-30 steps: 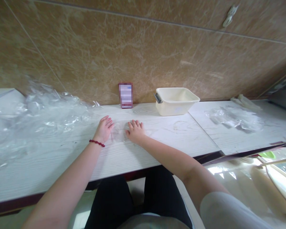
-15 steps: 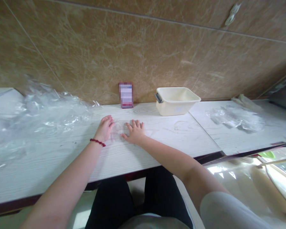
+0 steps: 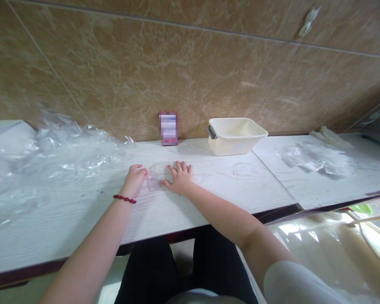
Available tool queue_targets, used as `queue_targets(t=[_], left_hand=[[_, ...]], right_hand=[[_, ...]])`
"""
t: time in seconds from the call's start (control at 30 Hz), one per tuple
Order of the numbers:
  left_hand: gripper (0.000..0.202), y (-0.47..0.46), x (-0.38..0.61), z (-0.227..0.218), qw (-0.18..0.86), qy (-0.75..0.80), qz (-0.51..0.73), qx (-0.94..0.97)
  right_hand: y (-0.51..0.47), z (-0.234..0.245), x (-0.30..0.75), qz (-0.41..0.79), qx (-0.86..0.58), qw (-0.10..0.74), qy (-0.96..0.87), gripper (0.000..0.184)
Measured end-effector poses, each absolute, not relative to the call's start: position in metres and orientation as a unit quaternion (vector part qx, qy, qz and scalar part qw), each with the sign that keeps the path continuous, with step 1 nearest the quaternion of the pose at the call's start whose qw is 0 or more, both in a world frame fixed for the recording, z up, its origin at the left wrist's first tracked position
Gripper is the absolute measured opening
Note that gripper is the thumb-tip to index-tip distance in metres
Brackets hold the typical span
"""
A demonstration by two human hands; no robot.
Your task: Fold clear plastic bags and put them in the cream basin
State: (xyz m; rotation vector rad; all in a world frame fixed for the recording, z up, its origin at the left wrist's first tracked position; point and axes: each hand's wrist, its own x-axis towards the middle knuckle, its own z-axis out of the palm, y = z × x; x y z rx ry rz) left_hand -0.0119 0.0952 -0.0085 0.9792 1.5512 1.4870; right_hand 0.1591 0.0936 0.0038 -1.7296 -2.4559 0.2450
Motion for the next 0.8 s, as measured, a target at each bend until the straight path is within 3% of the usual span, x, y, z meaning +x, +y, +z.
queue_targets(t=[0.23,0.37,0.53,0.67,0.8], left_hand=[[0.025,0.095,0.003,0.014,0.482,0.571,0.598,0.289],[0.029,0.098,0.001,0.014,0.489,0.564,0.587,0.314],[0.049,0.104,-0.004,-0.001,0.353,0.628,0.503,0.477],[0.032,0.107,-0.007,-0.009,0.268,0.626,0.396,0.616],[0.032,0.105,-0.007,-0.011,0.101,0.668,0.296,0.675]], right_hand=[[0.096,0.005,0.16,0.084,-0.562,0.069,-0.82,0.075],[0.098,0.003,0.161,0.085,-0.554,0.063,-0.826,0.075],[0.099,-0.001,0.161,0.071,-0.55,0.061,-0.83,0.076],[0.098,-0.001,0.161,0.069,-0.552,0.051,-0.829,0.076],[0.098,-0.001,0.161,0.072,-0.551,0.039,-0.83,0.076]])
